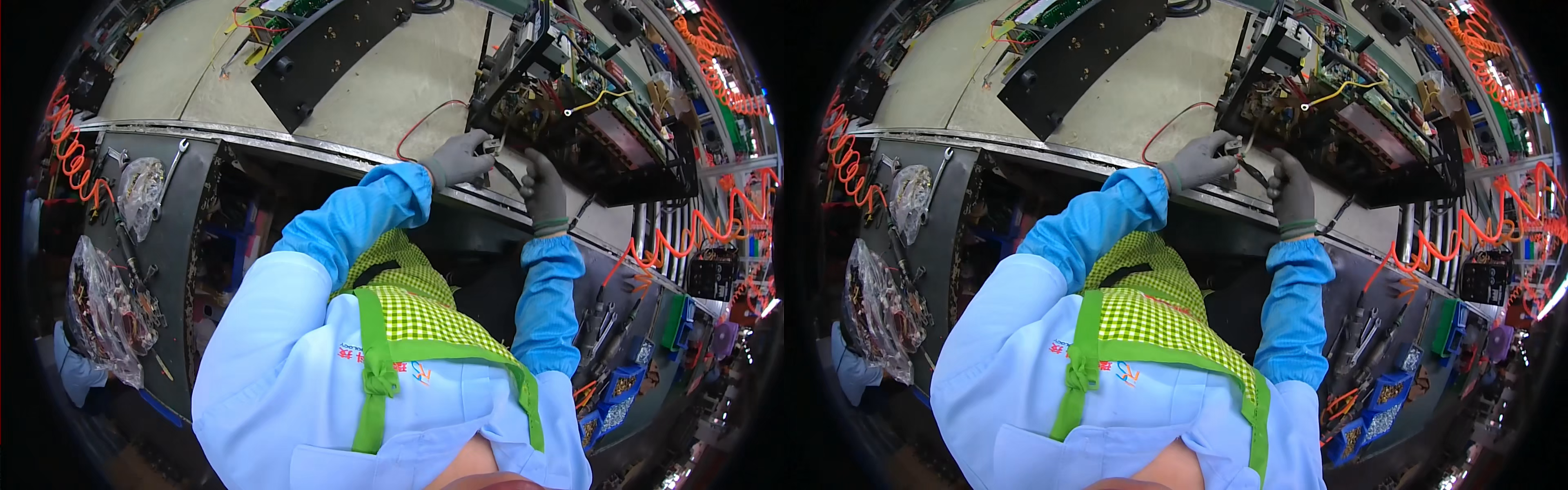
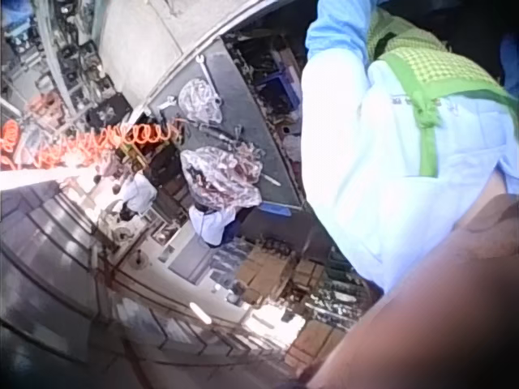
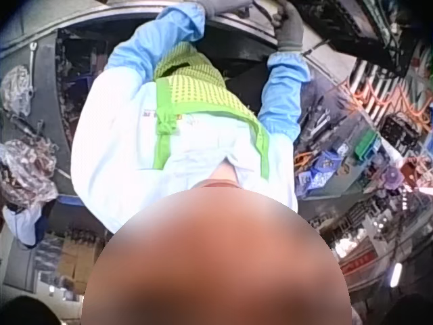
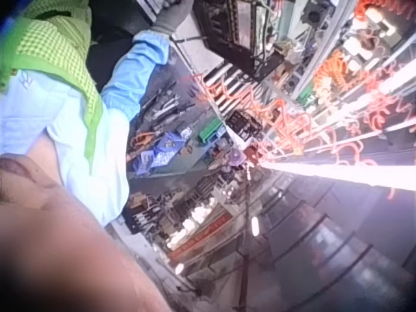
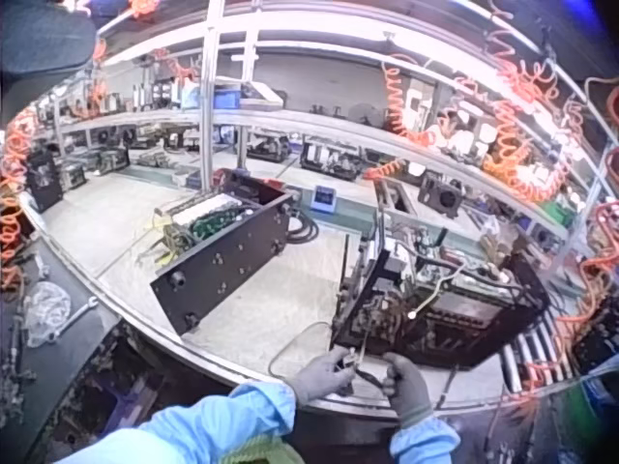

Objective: The person assembles an electronic device on a workbench, using a wrench to tighten bolts and a screwdriver to secure components. They manipulate wires and circuit boards, then use a pneumatic screwdriver to fasten the casing of the device.

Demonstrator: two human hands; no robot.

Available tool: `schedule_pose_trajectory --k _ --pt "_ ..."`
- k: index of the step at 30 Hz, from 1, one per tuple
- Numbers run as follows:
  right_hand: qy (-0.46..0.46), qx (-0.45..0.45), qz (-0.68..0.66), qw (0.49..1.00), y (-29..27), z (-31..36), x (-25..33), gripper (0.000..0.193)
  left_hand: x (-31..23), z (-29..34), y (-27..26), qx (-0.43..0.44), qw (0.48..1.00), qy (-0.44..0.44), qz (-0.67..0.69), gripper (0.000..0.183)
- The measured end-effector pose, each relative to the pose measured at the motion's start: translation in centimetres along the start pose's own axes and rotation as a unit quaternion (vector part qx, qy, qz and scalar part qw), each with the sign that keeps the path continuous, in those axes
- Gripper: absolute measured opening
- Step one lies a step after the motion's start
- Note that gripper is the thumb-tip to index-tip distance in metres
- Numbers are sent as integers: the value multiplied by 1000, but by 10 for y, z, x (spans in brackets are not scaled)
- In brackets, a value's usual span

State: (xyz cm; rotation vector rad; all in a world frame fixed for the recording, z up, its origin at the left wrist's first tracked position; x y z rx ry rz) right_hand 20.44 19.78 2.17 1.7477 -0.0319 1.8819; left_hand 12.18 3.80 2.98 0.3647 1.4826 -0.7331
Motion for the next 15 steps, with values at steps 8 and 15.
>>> schedule_pose_trajectory --k 8,15 --pt "-45 -33 316 947 27 -35 21 29 -4 44 17 141 990 -5 -12 23" --pt "-153 23 492 857 25 -51 17 44 -48 69 14 243 968 56 34 19"
Point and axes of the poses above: each hand's wrist, its own z-axis away from the middle knuckle, its own y-axis out of the palm, x = y × z, the point moved 9 cm from there along -z, towards the middle knuckle, and after that the axes turned 10 degrees about -y, right-handed, at the moved point
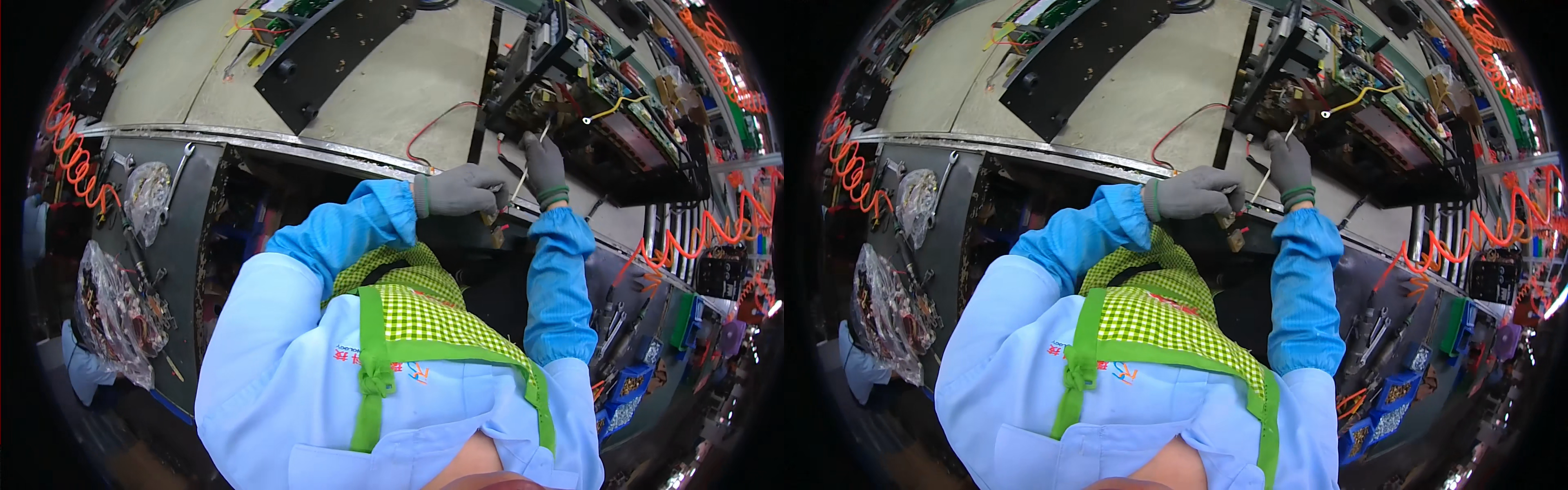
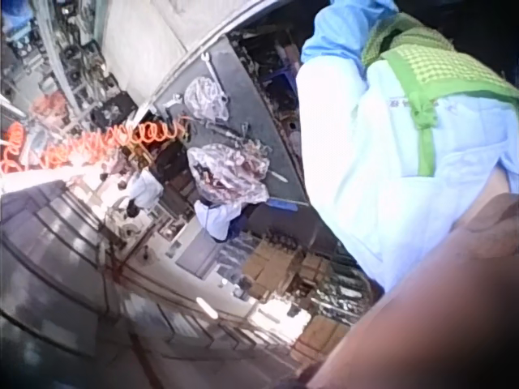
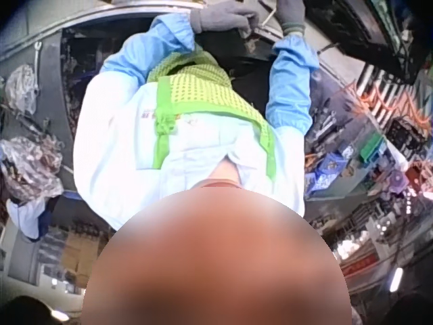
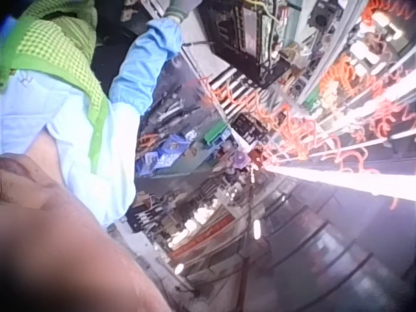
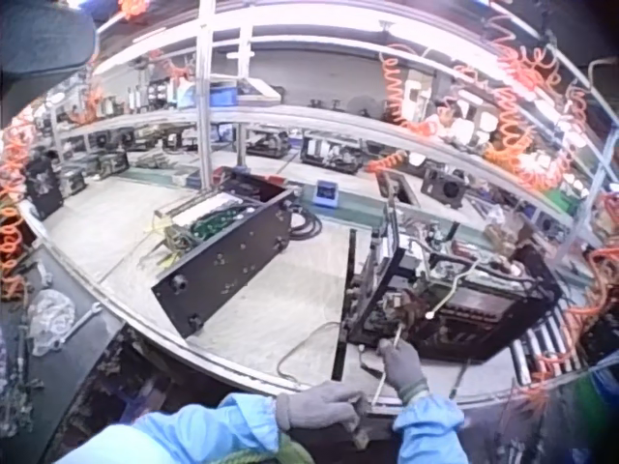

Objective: The person assembles an electronic device on a workbench, using a wrench to tighten bolts and a screwdriver to secure components. They manipulate wires and circuit boards, then use a pneumatic screwdriver to fasten the casing of the device.

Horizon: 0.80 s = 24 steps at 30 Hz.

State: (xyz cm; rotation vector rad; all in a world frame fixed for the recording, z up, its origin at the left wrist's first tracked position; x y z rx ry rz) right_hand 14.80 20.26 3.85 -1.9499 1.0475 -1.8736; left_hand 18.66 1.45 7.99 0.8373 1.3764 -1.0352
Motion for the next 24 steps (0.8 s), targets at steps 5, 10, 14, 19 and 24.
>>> schedule_pose_trajectory --k 5,10,14,19,24 --pt "-32 -10 41 999 -34 30 17 49 -6 -17 16 47 999 24 -9 21" --pt "179 -72 -557 808 -37 51 -24 57 64 -42 -10 -109 988 -108 -23 17" --pt "118 -20 -710 694 -25 61 17 53 71 -31 -47 -310 948 -43 -52 20" --pt "58 -6 -649 758 -15 62 28 39 35 -22 -35 -310 863 6 -399 28" --pt "-63 11 -326 943 3 69 104 30 29 11 -43 -272 954 1 -127 54"
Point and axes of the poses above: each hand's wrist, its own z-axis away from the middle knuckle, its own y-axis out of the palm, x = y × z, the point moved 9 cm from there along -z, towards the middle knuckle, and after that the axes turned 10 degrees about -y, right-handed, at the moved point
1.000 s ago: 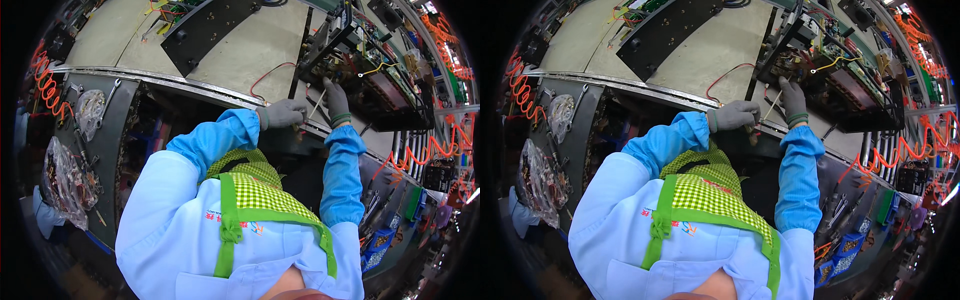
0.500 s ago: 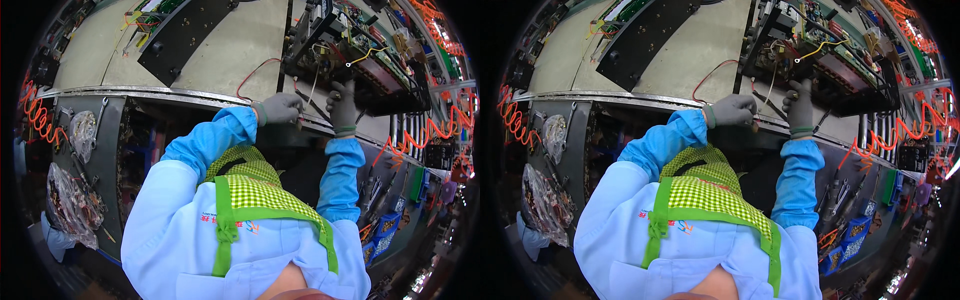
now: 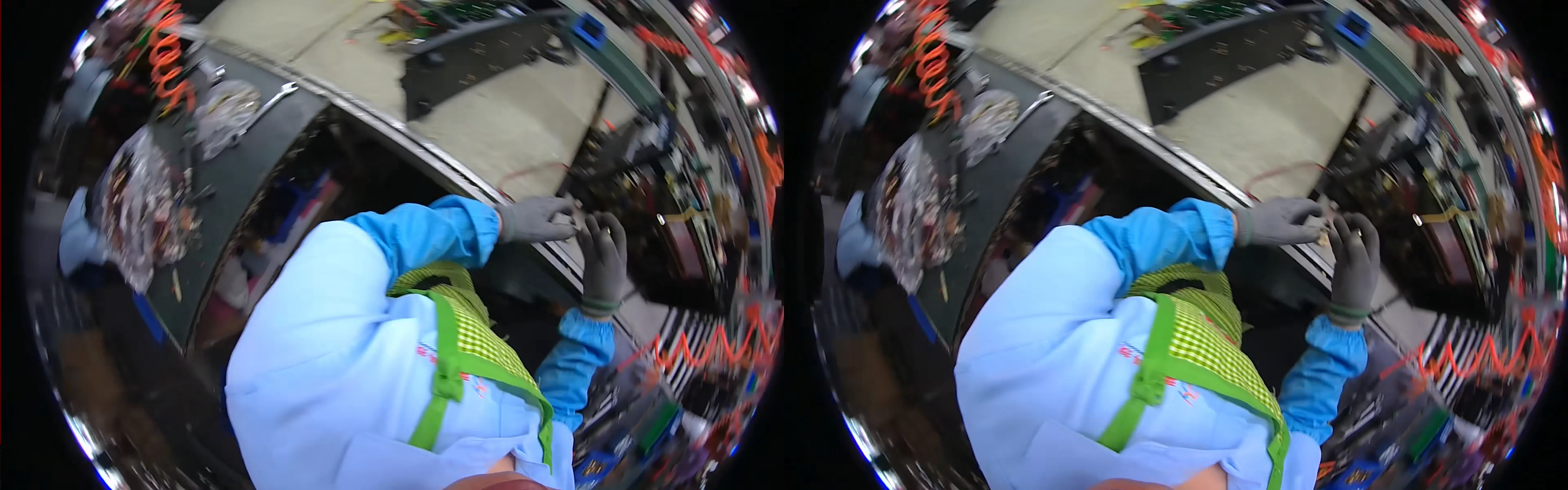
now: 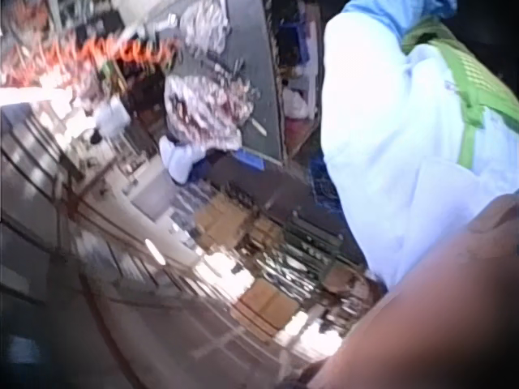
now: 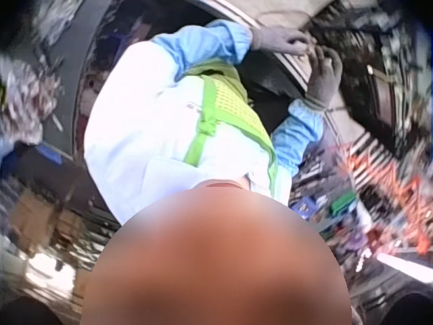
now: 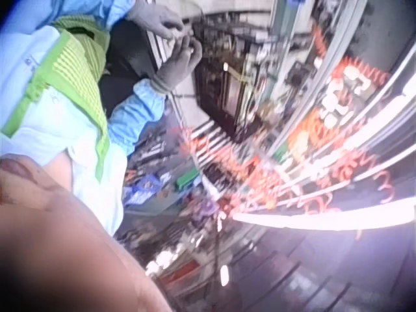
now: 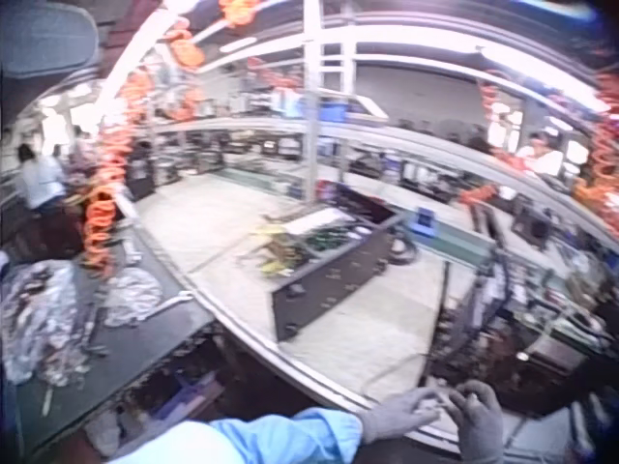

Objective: The person assembles an electronic device on a workbench, using a wrench to tighten bolts and a screwdriver to secure components. They manipulate wires and circuit boards, then use a pneumatic screwdriver to fasten the casing of the device.

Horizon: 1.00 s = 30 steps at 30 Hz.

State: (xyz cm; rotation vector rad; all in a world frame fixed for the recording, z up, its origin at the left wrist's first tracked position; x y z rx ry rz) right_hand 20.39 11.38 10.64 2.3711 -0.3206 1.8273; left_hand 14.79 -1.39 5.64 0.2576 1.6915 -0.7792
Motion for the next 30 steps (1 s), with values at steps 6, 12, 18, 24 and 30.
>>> schedule_pose_trajectory --k 6,12,18,24,30 --pt "-320 244 390 828 148 26 50 36 31 43 10 131 518 -139 834 40" --pt "-300 307 372 823 180 40 62 45 84 136 -134 -222 817 -85 525 13" --pt "-219 247 405 852 99 42 55 38 114 259 -425 -574 789 -162 -145 15" --pt "-127 80 410 900 -15 67 35 32 150 327 -629 -468 659 -292 -511 22" --pt "-72 -20 476 876 -72 138 29 31 195 297 -686 -457 624 -317 -549 29"
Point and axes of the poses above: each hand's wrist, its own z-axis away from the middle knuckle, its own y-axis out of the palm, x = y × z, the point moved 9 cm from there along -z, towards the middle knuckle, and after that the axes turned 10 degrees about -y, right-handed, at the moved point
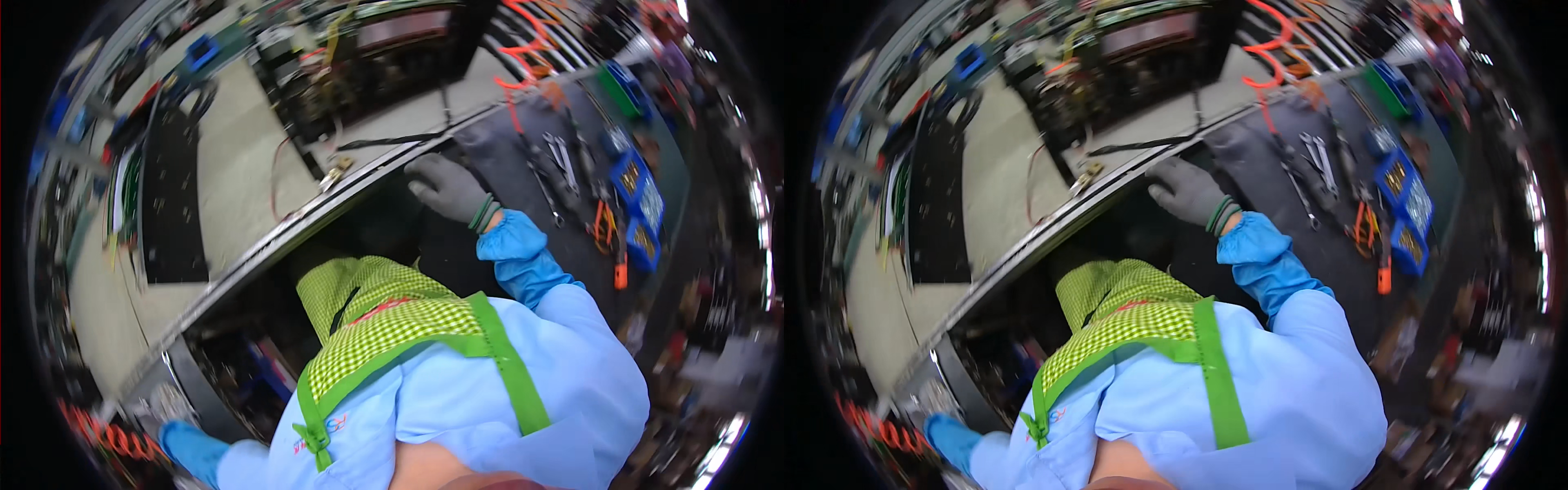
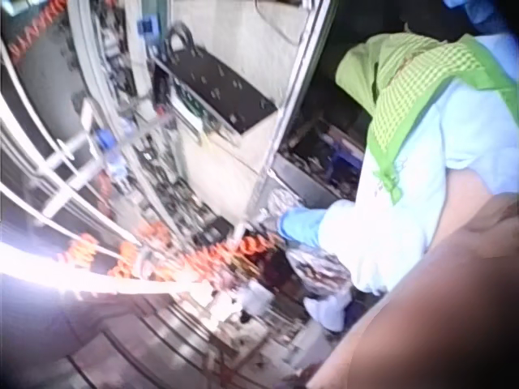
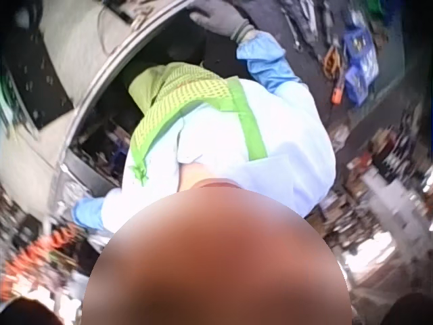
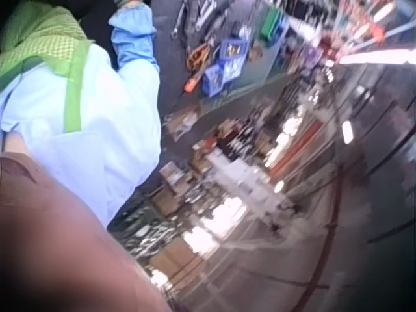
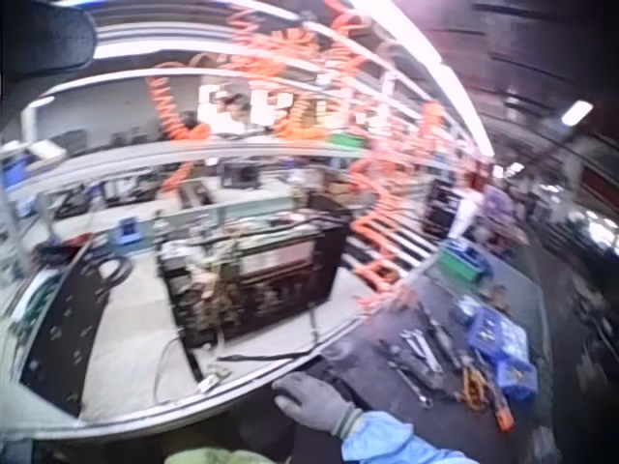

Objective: The person assembles an electronic device on a workbench, using a wrench to tighten bolts and a screwdriver to secure components. They manipulate wires and circuit boards, then use a pneumatic screwdriver to fasten the casing of the device.

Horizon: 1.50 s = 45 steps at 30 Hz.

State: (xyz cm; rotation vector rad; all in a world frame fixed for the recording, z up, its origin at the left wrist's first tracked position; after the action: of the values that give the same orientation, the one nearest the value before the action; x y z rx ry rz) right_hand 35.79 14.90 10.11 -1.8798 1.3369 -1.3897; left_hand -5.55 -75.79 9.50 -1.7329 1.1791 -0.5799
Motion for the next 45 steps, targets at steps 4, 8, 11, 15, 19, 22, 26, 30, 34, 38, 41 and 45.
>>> schedule_pose_trajectory --k 4,8,11,15,19,22,26,30,34,38,41,45 --pt "89 -57 55 993 -39 60 -34 33 3 11 -16 -55 996 -68 0 34" --pt "214 -124 121 961 -100 132 -93 29 -25 12 -62 -111 987 -91 67 38" --pt "345 -170 135 913 -160 174 -134 28 -51 -1 -107 -180 958 -47 217 42" --pt "370 -209 293 857 -237 233 -153 33 -223 52 -146 -64 888 78 449 48" --pt "553 -119 298 769 -268 301 -181 39 -376 168 -233 6 828 232 511 40" --pt "596 -61 303 741 -271 342 -173 45 -441 223 -223 171 722 386 549 38" --pt "550 -36 384 741 -231 342 -169 49 -562 383 -248 399 692 395 454 34" --pt "485 -4 522 701 -217 341 -160 42 -647 473 -204 447 560 540 442 33" --pt "504 49 493 707 -215 357 -177 35 -691 506 -168 494 603 386 493 39" --pt "418 -111 324 842 -235 386 -186 30 -722 501 -111 477 719 239 446 47" --pt "278 -100 474 830 -264 355 -137 35 -738 500 -94 447 725 180 492 52" --pt "347 -407 -304 788 -217 257 -125 41 -785 529 -77 256 757 553 238 22"
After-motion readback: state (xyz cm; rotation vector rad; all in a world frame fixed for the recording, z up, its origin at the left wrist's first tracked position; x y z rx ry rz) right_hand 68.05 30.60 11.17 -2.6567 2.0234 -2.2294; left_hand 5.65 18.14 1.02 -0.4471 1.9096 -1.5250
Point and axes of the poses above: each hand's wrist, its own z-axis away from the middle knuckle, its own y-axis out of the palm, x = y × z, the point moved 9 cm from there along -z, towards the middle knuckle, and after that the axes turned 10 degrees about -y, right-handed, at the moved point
